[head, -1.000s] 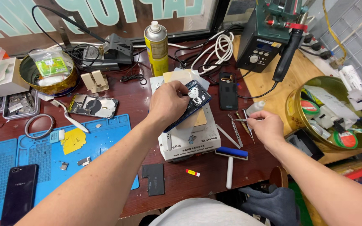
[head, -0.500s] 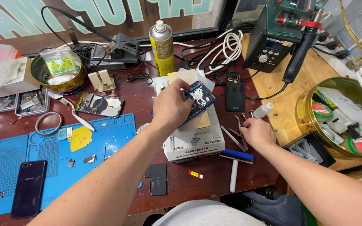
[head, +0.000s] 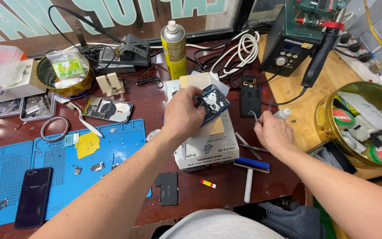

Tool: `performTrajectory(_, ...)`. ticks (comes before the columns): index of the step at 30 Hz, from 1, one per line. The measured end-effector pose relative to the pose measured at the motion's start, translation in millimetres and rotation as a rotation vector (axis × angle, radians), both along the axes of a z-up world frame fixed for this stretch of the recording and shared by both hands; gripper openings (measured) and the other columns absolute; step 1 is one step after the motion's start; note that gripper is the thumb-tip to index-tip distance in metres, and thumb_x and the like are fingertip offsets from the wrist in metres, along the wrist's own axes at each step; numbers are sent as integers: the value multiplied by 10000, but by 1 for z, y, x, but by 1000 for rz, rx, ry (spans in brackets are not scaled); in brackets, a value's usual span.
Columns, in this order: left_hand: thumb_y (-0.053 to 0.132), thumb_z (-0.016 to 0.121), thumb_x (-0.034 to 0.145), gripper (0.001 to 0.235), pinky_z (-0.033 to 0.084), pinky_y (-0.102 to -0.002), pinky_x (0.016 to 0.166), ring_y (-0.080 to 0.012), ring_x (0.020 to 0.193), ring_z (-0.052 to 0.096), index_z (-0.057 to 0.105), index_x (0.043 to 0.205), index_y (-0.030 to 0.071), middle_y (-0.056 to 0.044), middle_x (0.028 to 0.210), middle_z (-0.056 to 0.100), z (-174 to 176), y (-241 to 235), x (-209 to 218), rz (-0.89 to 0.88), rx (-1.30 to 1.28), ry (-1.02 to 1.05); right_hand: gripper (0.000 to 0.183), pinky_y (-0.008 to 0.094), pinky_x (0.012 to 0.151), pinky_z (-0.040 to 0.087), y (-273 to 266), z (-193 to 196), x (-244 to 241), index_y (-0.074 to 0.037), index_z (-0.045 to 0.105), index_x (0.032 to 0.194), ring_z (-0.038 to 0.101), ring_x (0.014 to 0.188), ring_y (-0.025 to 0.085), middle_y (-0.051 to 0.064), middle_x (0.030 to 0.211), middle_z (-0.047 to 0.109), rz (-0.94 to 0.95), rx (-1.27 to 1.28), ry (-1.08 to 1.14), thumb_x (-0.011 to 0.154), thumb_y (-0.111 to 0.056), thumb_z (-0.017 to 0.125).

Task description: The person uses a screwdriver to remove screws from a disassembled smartphone, then uses a plastic spudger to pry and separate internal components. The person handles the phone and tools throughout the clip.

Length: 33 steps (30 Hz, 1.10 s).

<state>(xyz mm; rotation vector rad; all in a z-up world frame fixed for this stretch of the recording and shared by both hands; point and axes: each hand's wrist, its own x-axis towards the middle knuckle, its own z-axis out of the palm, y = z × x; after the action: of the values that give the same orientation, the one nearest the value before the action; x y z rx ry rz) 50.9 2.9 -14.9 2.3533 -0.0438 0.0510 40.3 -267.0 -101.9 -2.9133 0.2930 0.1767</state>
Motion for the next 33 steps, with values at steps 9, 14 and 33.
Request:
performTrajectory(9, 264, 892, 636, 732, 529, -443, 893, -345, 1095, 643, 624, 1272, 21, -141, 1288, 593, 21, -7, -6, -87, 32, -129, 227, 304, 508, 541, 27, 84, -7, -72, 692, 1078, 722, 626, 87, -11, 801, 714, 89, 854, -7, 864, -148, 674)
performTrajectory(14, 360, 905, 647, 769, 531, -445, 927, -316, 1137, 645, 635, 1298, 52, -78, 1303, 630, 25, -16, -7, -88, 159, -7, 252, 278, 583, 512, 43, 101, -10, -112, 764, 1092, 590, 598, 88, 18, 775, 718, 325, 555, -76, 860, -206, 737)
performTrajectory(33, 367, 854, 726, 677, 523, -441, 947, -309, 1162, 631, 653, 1279, 34, -71, 1314, 638, 17, -15, -7, -87, 156, -30, 196, 392, 756, 554, 45, 107, -5, -110, 764, 1016, 713, 854, 296, 80, 953, 741, 506, 336, -297, 843, -199, 738)
